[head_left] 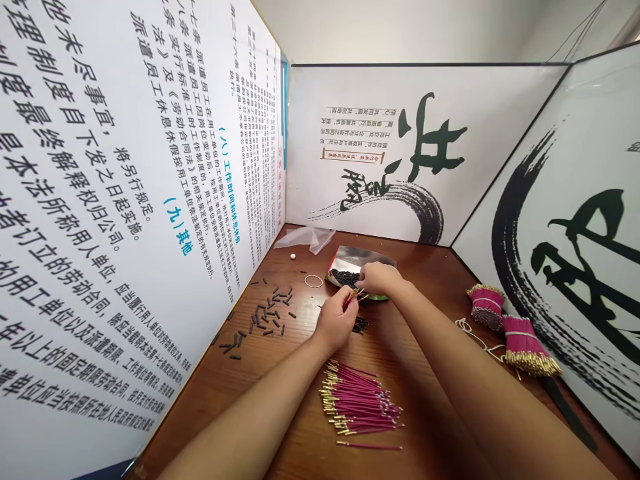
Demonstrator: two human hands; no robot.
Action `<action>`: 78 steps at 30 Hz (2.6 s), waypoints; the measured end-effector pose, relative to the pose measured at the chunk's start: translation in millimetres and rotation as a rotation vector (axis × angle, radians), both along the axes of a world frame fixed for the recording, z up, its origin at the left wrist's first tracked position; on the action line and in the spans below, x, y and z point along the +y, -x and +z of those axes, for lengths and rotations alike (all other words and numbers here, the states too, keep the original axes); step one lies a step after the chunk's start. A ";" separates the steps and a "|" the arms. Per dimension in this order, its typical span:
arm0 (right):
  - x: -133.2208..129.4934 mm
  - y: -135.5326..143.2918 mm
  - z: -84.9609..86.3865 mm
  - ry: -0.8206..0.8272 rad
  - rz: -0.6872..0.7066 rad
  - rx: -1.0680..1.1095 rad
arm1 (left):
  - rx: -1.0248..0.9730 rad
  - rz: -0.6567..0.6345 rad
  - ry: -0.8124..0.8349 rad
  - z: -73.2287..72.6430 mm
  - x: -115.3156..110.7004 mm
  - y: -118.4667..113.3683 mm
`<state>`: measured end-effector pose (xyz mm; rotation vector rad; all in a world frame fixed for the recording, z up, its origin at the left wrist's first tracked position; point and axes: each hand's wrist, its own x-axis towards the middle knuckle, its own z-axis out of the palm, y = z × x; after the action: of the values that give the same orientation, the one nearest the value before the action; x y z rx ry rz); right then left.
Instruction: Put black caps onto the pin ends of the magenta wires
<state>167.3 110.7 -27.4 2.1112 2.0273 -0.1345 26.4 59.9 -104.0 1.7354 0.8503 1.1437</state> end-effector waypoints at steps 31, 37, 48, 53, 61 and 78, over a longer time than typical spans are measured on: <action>-8.0 -12.1 -5.9 -0.298 -0.063 0.141 | -0.034 -0.001 0.004 -1.3 1.9 -0.2; -9.5 -9.3 -7.9 -0.262 0.014 0.188 | -0.049 -0.005 0.009 0.5 1.7 -0.5; 8.0 6.2 -15.3 -0.121 0.002 0.112 | -0.023 -0.001 -0.001 -2.0 1.7 -0.5; 3.8 4.7 -13.1 -0.151 -0.003 0.110 | 0.007 0.019 0.006 1.1 0.4 -0.1; 1.3 3.7 -10.6 -0.322 0.046 0.312 | -0.032 0.035 0.012 -0.5 1.9 -0.7; -85.0 22.5 -60.8 -0.600 -0.542 2.175 | -0.050 -0.008 0.019 -1.1 0.8 -2.2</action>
<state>144.8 25.8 -88.2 2.9233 1.5519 -3.4411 28.6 60.7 -105.1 1.6864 0.8205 1.1650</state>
